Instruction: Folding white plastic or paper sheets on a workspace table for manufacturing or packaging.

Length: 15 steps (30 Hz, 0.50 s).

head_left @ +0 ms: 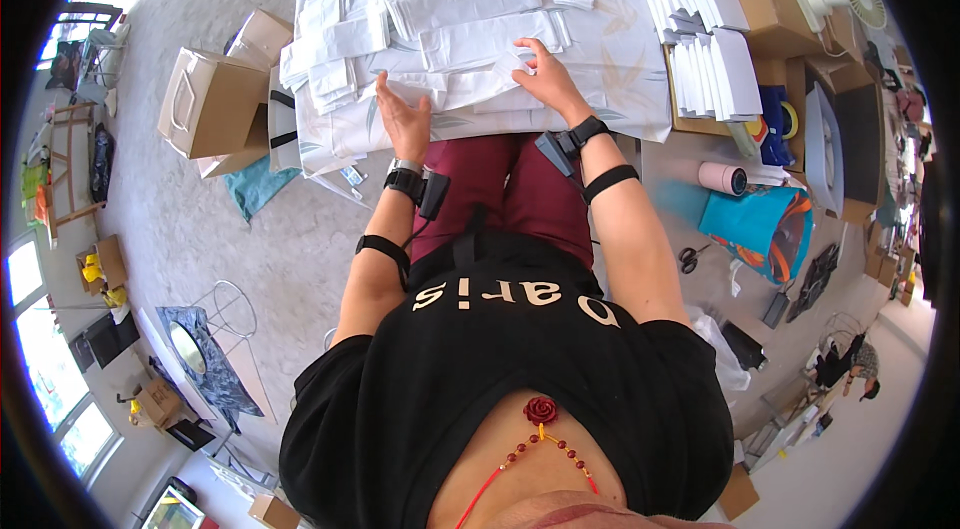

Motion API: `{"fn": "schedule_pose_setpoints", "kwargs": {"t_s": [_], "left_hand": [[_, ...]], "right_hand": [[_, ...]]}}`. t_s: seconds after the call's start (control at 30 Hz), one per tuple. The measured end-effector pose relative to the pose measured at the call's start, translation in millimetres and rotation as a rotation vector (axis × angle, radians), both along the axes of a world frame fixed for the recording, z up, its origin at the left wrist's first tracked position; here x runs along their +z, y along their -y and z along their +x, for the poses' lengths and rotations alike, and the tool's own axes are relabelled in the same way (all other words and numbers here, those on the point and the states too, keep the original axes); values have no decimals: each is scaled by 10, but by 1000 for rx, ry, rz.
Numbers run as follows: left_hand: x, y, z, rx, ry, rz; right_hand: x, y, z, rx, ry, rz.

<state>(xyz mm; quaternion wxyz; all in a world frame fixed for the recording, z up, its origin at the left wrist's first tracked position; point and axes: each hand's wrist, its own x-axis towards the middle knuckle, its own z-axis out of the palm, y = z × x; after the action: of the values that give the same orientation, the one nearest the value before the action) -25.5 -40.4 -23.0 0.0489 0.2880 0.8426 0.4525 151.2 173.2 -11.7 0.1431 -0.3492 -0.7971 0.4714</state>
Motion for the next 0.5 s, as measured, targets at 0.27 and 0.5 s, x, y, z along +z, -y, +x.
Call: {"fn": "schedule_pose_setpoints", "kwargs": {"t_s": [0.27, 0.5], "left_hand": [[19, 16, -1, -9, -11, 14], [29, 12, -3, -5, 3, 10]], "right_hand": [[29, -5, -66, 105, 76, 82], [-4, 152, 237, -74, 48, -75]]}}
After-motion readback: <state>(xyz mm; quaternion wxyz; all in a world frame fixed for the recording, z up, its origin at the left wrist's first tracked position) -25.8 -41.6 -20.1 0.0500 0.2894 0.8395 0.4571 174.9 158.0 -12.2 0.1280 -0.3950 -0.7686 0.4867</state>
